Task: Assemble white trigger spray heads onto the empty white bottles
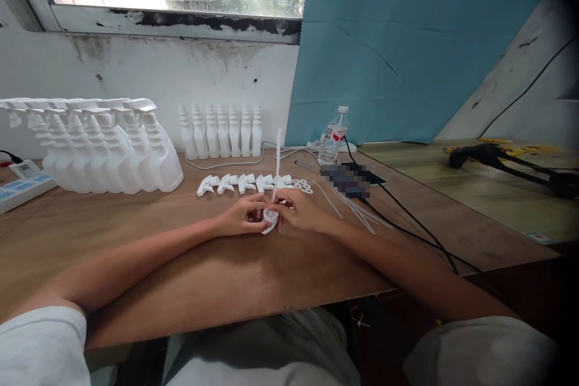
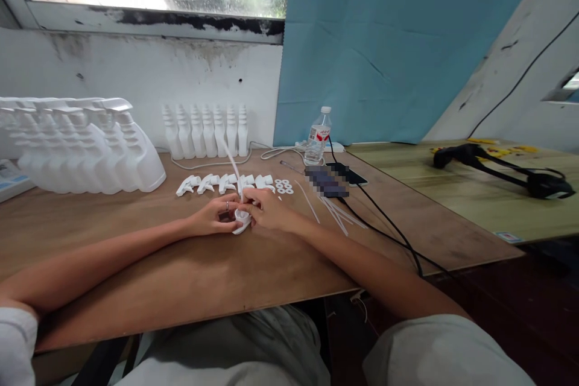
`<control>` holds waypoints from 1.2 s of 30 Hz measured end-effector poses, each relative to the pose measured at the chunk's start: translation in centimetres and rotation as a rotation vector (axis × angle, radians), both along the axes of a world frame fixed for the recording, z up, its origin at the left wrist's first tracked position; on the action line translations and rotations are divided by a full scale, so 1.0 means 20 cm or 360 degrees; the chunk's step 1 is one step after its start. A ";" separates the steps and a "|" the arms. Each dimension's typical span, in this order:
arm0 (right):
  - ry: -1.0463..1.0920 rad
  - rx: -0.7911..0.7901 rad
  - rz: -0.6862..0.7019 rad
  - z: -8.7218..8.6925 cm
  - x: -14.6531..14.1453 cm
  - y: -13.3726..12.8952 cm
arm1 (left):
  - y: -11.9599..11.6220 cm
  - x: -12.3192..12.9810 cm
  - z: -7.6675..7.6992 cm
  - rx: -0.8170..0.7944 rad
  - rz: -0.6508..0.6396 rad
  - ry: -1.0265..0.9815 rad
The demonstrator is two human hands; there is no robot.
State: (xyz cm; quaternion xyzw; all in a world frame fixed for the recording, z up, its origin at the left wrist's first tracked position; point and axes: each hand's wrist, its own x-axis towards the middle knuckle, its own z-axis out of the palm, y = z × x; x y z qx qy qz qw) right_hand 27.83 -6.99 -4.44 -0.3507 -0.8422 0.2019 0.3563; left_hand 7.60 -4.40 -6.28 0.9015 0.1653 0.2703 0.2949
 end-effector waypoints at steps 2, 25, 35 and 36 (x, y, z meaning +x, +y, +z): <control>-0.0026 0.0063 0.0030 0.00 0.00 0.00 | 0.00 0.00 0.00 0.0004 -0.0003 0.0012; 0.0051 0.0496 -0.0071 -0.04 0.06 -0.02 | 0.04 -0.01 -0.01 -0.0354 0.0026 -0.0107; -0.0843 0.1393 0.0241 -0.01 0.11 0.01 | 0.03 0.00 0.06 -0.0386 0.0054 -0.0148; -0.0815 0.1391 0.0198 0.00 0.12 0.01 | 0.04 0.00 0.08 -0.0379 0.0029 -0.0115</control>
